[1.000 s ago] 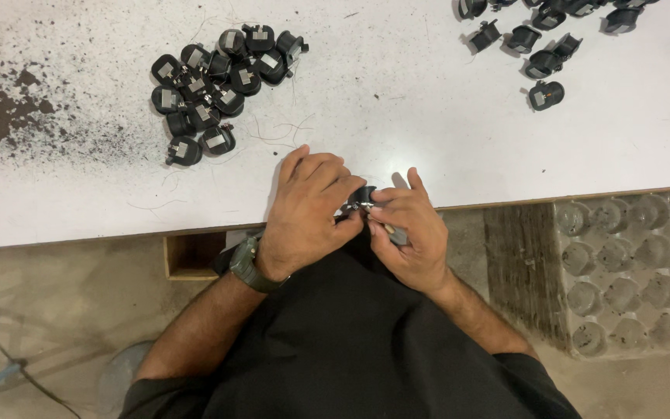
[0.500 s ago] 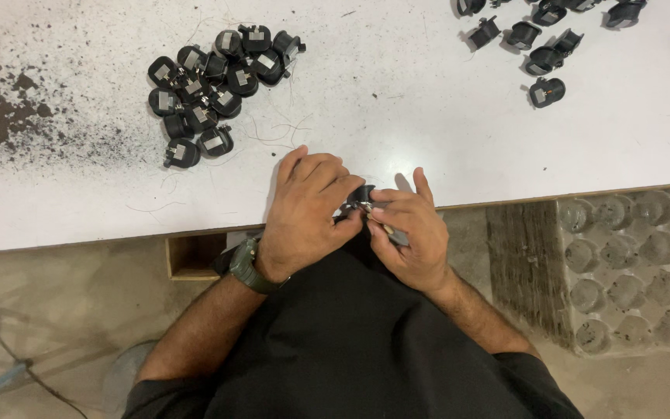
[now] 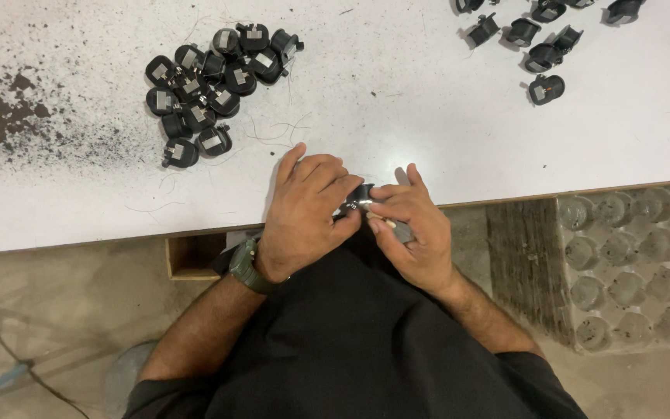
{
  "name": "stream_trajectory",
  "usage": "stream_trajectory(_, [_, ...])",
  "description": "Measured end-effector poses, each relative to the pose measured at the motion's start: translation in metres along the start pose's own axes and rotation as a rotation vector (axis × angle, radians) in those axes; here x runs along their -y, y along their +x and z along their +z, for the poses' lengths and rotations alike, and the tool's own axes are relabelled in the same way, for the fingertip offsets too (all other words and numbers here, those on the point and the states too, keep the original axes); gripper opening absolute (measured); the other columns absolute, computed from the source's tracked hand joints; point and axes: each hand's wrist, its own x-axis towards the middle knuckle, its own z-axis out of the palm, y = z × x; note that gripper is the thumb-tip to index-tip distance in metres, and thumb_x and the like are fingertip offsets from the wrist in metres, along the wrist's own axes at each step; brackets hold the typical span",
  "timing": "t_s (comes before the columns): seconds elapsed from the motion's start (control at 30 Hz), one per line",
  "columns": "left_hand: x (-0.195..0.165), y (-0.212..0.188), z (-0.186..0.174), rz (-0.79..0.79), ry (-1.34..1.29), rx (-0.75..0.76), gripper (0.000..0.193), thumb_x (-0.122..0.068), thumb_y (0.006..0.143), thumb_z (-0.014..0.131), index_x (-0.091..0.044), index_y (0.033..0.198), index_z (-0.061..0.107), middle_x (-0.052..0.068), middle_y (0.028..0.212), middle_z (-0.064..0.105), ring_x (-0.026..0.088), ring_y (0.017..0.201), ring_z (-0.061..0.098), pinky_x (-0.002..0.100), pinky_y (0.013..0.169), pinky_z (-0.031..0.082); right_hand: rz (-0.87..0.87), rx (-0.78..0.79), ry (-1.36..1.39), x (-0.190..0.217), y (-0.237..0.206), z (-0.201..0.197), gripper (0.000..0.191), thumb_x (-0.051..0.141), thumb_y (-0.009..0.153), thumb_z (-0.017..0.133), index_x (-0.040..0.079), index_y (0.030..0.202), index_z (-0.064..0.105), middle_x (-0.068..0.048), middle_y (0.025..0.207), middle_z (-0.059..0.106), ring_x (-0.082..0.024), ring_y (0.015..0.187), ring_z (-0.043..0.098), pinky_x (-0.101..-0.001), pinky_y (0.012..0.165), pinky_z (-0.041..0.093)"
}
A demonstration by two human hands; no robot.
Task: The person sits at a white workbench with piles of small black plastic housings and assembles them one at a time, holding a housing in one hand and using a small blade in the other to press and trim a metal contact into the part, then sets the finished piece aside and picks the next one.
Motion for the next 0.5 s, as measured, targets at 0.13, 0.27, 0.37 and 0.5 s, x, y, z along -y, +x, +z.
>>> stream_trajectory(0.13, [-0.0020, 0.0011, -0.0013, -0.024, -0.007, 0.017, 0.038, -0.020, 0.077, 0.080, -0.008, 0.113, 0.074, 0.005, 0.112, 0.067, 0.024, 0.121, 0.059, 0.053, 0.120, 0.029, 0.032, -0.031, 0.082, -0.0028, -0.0034, 0.0013, 0.021, 0.000, 0.095, 0.072, 0.008, 0.113, 0.065, -0.007, 0.111, 0.073, -0.023, 0.122, 0.069, -0.0602, 0.133, 0.027])
stream_trajectory(0.27, [-0.0017, 0.0015, -0.0003, -0.014, 0.001, 0.010, 0.037, -0.021, 0.078, 0.081, -0.008, 0.112, 0.073, 0.006, 0.113, 0.067, 0.024, 0.120, 0.059, 0.054, 0.120, 0.029, 0.000, -0.053, 0.047, -0.0069, -0.0069, 0.0041, 0.021, 0.002, 0.095, 0.073, 0.009, 0.113, 0.064, -0.007, 0.108, 0.073, -0.023, 0.121, 0.070, -0.0599, 0.132, 0.027])
stream_trajectory(0.37, [-0.0008, 0.0012, 0.0008, -0.003, 0.009, 0.000, 0.036, -0.020, 0.078, 0.081, -0.008, 0.111, 0.073, 0.007, 0.113, 0.067, 0.024, 0.120, 0.059, 0.054, 0.120, 0.030, -0.065, -0.056, -0.033, -0.0090, -0.0077, 0.0047, 0.022, 0.000, 0.094, 0.074, 0.009, 0.111, 0.064, -0.006, 0.103, 0.071, -0.024, 0.119, 0.071, -0.0601, 0.131, 0.026])
stream_trajectory(0.5, [-0.0002, 0.0005, 0.0017, -0.003, 0.010, -0.006, 0.036, -0.020, 0.077, 0.081, -0.008, 0.111, 0.073, 0.007, 0.113, 0.067, 0.024, 0.119, 0.060, 0.054, 0.121, 0.030, -0.116, -0.047, -0.108, -0.0081, -0.0067, 0.0051, 0.026, -0.002, 0.091, 0.076, 0.009, 0.110, 0.063, -0.006, 0.100, 0.071, -0.024, 0.119, 0.070, -0.0602, 0.130, 0.026])
